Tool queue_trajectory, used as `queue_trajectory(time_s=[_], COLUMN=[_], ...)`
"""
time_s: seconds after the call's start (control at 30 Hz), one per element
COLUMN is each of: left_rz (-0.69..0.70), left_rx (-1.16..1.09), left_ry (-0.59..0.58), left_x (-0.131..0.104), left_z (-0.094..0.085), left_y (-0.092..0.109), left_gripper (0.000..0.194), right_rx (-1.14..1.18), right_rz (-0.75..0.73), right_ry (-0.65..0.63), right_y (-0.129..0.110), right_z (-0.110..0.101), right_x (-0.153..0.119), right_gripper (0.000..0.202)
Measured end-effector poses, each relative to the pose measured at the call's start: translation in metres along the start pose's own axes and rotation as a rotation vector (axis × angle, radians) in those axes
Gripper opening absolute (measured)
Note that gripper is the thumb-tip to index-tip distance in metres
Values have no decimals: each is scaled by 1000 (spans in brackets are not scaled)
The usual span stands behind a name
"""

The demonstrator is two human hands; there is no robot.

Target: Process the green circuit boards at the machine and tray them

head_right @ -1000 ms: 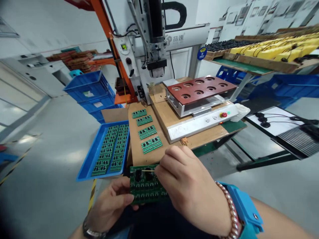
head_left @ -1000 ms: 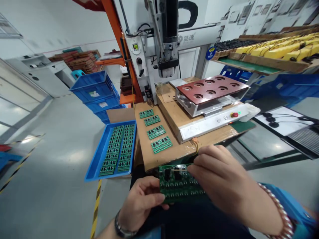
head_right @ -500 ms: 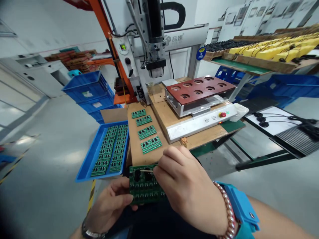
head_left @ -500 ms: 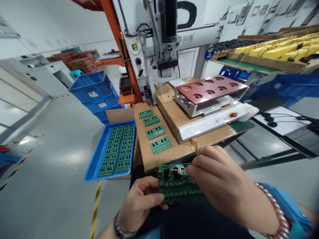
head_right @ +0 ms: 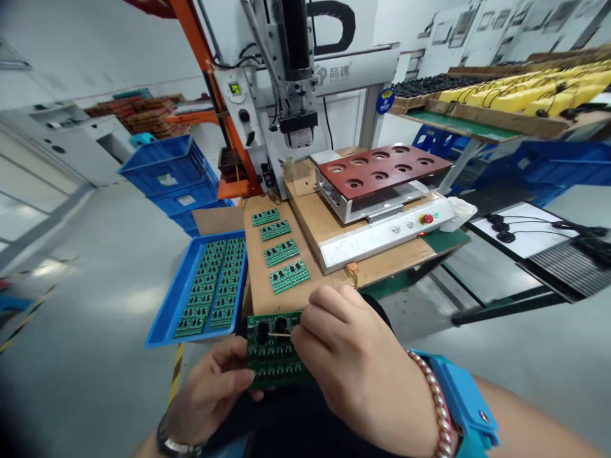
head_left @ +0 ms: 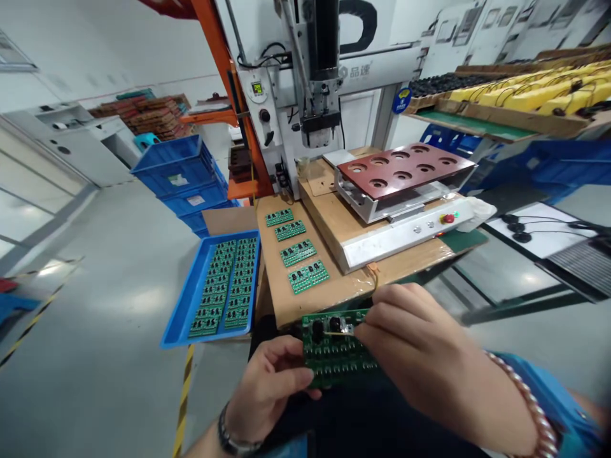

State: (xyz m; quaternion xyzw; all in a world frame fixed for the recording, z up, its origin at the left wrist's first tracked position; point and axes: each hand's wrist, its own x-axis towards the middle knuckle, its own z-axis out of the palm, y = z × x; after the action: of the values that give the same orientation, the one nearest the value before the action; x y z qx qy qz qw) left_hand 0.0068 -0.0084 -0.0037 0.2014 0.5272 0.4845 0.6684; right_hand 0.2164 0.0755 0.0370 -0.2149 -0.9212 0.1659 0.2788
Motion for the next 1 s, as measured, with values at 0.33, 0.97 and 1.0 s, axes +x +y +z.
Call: queue_trajectory(time_s=[0.33,0.97,1.0], left_rz=[-12,-20,-19], left_rx=[3,6,0], left_ry=[21,31,31], left_x=[-1,0,0], left_z=[3,4,4], left_y=[2,4,4], left_gripper=[24,26,25], right_rx=[-11,-24,-20], right_rz=[-2,-16,-11], right_ry=[-13,-16,-16], right_y=[2,2,3], right_z=[5,7,7], right_x=[-1,0,-1], right_gripper=[15,13,14])
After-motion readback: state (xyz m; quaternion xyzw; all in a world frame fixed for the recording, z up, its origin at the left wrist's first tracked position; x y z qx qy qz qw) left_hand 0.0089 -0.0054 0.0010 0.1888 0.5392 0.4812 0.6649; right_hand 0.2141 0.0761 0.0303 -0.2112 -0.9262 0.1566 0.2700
